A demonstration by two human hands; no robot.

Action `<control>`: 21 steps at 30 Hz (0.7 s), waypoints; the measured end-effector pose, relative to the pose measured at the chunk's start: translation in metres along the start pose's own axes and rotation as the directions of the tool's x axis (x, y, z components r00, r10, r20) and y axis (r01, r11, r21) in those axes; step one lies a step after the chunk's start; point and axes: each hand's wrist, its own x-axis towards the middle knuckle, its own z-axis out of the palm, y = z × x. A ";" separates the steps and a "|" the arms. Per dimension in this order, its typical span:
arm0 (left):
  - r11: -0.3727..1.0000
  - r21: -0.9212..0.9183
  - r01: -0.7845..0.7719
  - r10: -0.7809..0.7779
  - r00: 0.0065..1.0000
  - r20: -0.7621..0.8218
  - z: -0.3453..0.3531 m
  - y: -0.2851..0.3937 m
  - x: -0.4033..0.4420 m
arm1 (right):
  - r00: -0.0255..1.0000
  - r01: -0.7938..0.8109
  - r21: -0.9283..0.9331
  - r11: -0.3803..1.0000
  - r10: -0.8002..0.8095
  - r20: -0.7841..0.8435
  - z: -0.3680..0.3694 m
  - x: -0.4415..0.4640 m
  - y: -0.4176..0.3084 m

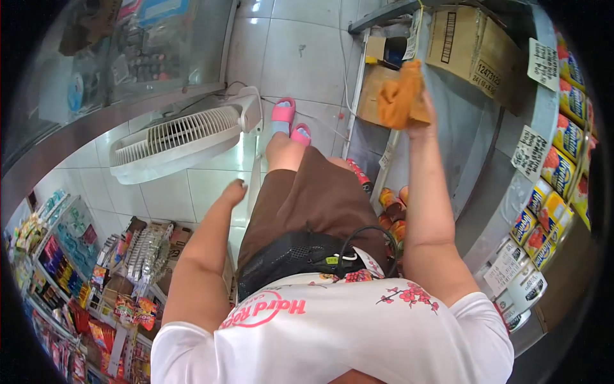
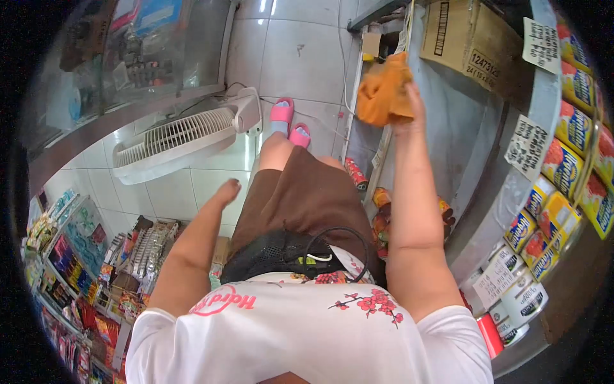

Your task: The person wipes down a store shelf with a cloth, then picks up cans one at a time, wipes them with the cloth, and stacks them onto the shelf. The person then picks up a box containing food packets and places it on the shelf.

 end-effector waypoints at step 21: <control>0.991 -0.021 -0.129 0.128 0.919 0.373 0.023 0.057 0.049 | 0.925 0.266 0.075 0.961 -0.232 -0.301 -0.037 0.011 -0.025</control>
